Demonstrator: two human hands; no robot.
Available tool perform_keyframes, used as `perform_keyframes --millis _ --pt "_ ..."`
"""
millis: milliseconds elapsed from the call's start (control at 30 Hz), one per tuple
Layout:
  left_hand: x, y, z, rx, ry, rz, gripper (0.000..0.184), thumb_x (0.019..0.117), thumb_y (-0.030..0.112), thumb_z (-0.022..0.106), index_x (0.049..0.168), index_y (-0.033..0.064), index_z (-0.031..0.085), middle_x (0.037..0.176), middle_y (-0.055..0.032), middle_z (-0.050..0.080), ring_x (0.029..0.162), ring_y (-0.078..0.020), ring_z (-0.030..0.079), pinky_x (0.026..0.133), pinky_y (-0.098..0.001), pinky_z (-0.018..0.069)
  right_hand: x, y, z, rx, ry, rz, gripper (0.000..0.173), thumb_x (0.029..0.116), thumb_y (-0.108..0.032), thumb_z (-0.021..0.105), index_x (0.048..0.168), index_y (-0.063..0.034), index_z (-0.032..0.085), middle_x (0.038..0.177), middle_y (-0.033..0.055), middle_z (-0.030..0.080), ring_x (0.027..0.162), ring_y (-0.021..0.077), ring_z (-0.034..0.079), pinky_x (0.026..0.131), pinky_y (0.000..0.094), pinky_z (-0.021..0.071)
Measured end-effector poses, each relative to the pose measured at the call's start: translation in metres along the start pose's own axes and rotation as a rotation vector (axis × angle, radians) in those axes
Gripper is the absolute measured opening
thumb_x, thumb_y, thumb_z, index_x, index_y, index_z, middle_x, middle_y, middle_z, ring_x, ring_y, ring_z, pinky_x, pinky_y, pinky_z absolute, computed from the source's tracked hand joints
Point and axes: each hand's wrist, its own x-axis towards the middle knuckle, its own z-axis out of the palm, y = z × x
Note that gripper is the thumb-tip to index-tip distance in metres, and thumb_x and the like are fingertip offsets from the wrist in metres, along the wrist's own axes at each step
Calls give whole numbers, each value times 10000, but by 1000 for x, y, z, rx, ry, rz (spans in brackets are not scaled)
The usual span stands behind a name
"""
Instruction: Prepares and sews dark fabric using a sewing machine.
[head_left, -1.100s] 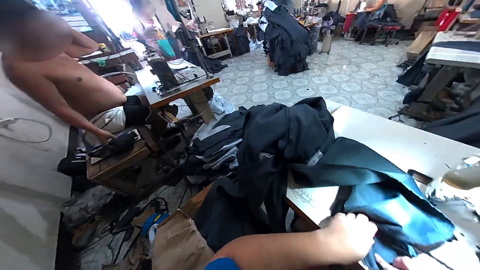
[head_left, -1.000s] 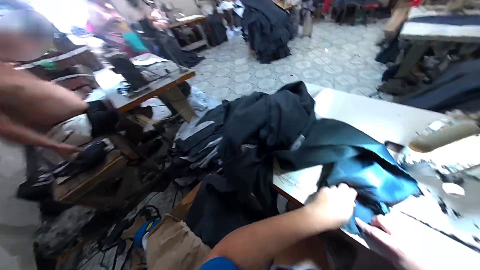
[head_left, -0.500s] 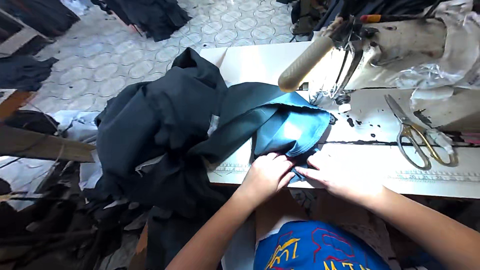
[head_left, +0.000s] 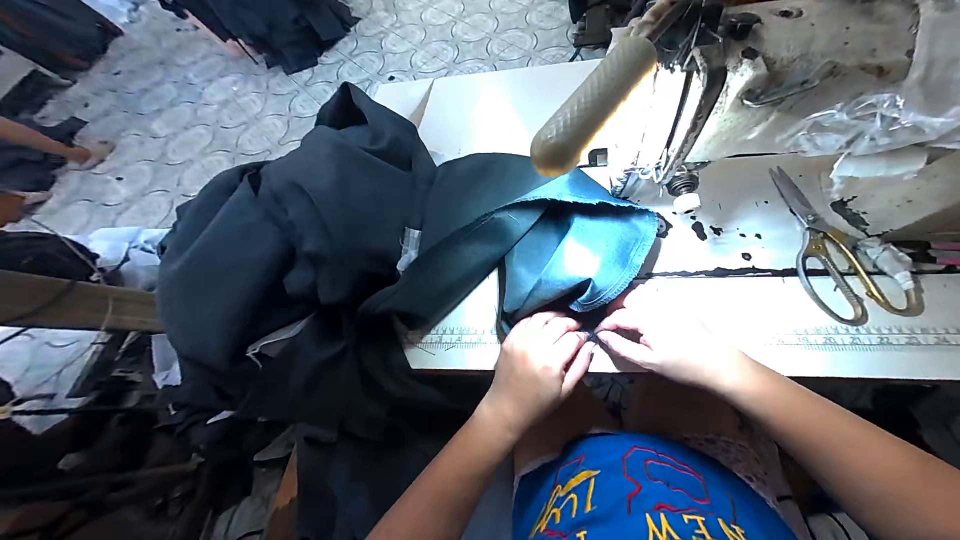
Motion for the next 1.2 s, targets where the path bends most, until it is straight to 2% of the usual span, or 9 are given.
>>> perform_keyframes --millis 267,367,467,533,600,667,800,933,1200 --pt "4 6 -1 26 10 -148 199 898 207 651 788 62 733 903 -94 764 866 -254 748 710 -379 602 7 -2 5 -35 21 51 254 924 -277 630 858 -71 763 762 128 686 796 316 673 869 532 446" --pt "1 8 1 11 22 -124 149 898 194 681 895 90 788 919 -90 763 885 -251 747 739 -372 612 1 3 11 -156 136 -70 185 904 -274 619 867 -153 753 736 87 668 738 285 671 767 496 483" --pt "1 8 -5 35 16 -70 105 881 130 698 895 110 800 948 -81 765 887 -253 741 727 -369 619 4 9 16 -278 248 -238 266 961 -333 523 880 -264 767 797 73 666 772 271 659 696 449 508" --pt "6 12 -18 42 -149 -71 136 896 97 668 969 84 782 1015 -103 754 883 -291 727 670 -409 603 3 15 21 -279 292 -270 327 990 -377 477 868 -280 765 812 82 683 793 270 668 703 444 514" --pt "12 15 -30 22 -318 -95 154 938 53 635 1041 52 750 1059 -140 725 900 -330 711 663 -445 589 -1 16 16 -207 187 -217 315 981 -390 524 921 -241 796 880 117 722 860 308 695 766 503 521" --pt "17 14 -34 30 -351 -72 142 949 17 616 1031 43 730 1041 -158 709 865 -333 712 635 -440 589 -3 14 10 -95 67 -131 295 955 -360 621 971 -134 810 940 187 737 919 403 703 823 628 510" --pt "19 4 -22 -50 -221 -44 88 919 31 651 911 26 738 886 -157 698 725 -304 712 569 -426 585 1 10 3 34 -77 40 312 918 -301 678 1043 -41 797 1027 204 761 990 443 706 900 661 490" --pt "26 -3 -29 -279 -375 -215 242 1012 140 577 1012 -29 751 952 -215 717 897 -358 726 762 -512 577 11 9 -5 23 -148 87 315 921 -268 695 973 30 783 978 311 707 1000 531 660 873 705 475" --pt "34 5 -31 -272 -492 -468 347 1034 200 497 952 -59 713 998 -230 709 1000 -376 700 830 -563 536 24 8 -6 40 -179 57 308 970 -220 570 970 -2 786 991 235 745 1004 440 697 892 651 489"
